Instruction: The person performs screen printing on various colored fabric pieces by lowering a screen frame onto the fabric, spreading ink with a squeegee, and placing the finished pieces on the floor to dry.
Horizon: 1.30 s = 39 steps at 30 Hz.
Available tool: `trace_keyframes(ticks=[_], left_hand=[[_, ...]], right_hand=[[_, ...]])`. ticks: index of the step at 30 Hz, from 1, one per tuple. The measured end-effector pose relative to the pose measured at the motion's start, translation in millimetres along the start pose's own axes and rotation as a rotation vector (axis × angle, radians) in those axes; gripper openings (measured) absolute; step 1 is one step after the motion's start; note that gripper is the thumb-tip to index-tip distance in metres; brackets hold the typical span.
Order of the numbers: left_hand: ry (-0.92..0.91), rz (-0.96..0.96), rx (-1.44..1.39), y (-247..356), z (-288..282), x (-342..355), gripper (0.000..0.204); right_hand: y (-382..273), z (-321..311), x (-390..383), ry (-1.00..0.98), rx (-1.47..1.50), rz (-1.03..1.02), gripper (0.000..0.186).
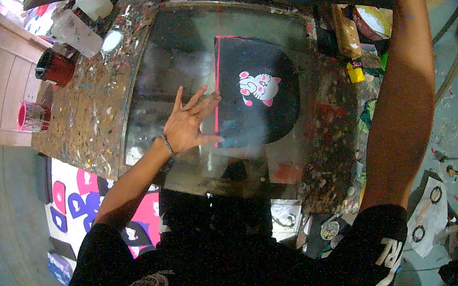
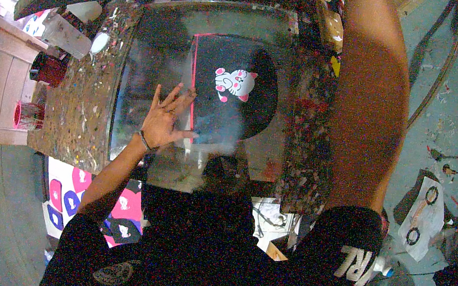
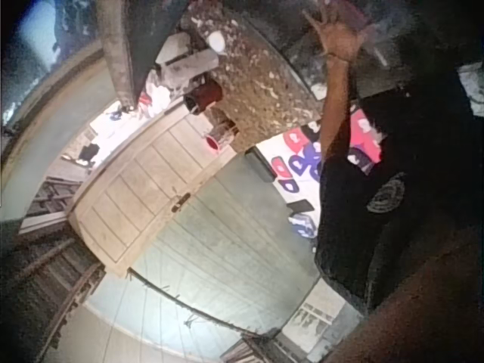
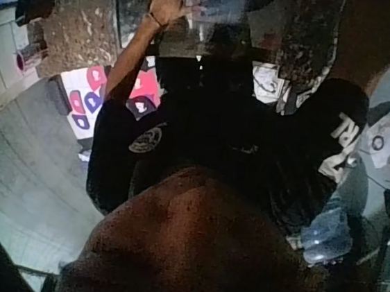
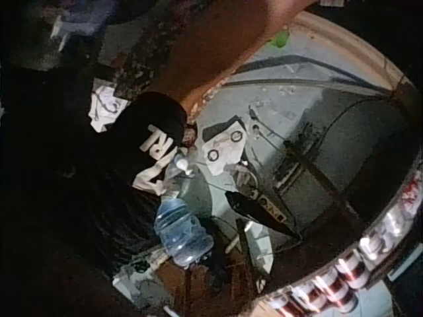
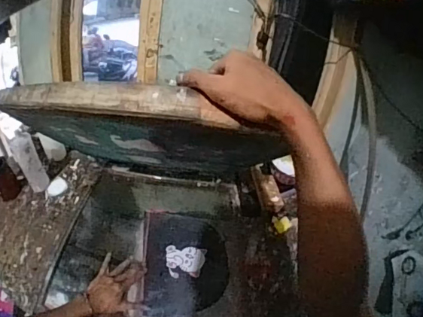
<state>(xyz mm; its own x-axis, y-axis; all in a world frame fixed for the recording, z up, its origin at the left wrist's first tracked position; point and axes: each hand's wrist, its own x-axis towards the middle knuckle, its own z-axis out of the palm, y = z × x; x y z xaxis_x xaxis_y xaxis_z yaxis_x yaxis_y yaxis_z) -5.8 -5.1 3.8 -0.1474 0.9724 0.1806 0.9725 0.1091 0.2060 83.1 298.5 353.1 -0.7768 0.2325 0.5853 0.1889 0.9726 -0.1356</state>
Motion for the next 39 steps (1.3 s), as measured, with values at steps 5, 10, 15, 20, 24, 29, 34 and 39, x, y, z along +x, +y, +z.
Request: trace_keyframes(ticks=[5, 10, 15, 20, 24, 29, 34, 39], left_hand=[[0.137, -0.002, -0.284, 20, 7, 17, 0.072], [0.607, 0.297, -0.137, 157, -2, 138, 0.08], [0.731, -0.057, 0.207, 96, -206, 95, 0.092], [0.198, -0.06, 0.195, 28, -196, 34, 0.058], [0.079, -0.08, 0.003, 46, -115, -3, 0.053], [0.049, -0.125, 0.016, 44, -70, -23, 0.053], [0.031, -0.132, -0.012, 49, -68, -19, 0.05], [-0.001, -0.162, -0.01, 46, -67, -22, 0.049]], right_hand=[[-7, -2, -2, -0.022, -0.044, 0.018, 0.066], [-26, -9, -8, -0.068, -0.058, 0.054, 0.066], [-38, 4, -54, -0.098, -0.002, 0.104, 0.062], [-63, 61, -167, -0.108, -0.127, 0.014, 0.05], [-65, 102, -260, -0.27, -0.063, -0.002, 0.048], [-40, 128, -238, -0.617, 0.254, 0.126, 0.044], [-6, 147, -223, -0.626, 0.291, 0.059, 0.049], [-41, 129, -248, -0.592, 0.271, -0.014, 0.043]])
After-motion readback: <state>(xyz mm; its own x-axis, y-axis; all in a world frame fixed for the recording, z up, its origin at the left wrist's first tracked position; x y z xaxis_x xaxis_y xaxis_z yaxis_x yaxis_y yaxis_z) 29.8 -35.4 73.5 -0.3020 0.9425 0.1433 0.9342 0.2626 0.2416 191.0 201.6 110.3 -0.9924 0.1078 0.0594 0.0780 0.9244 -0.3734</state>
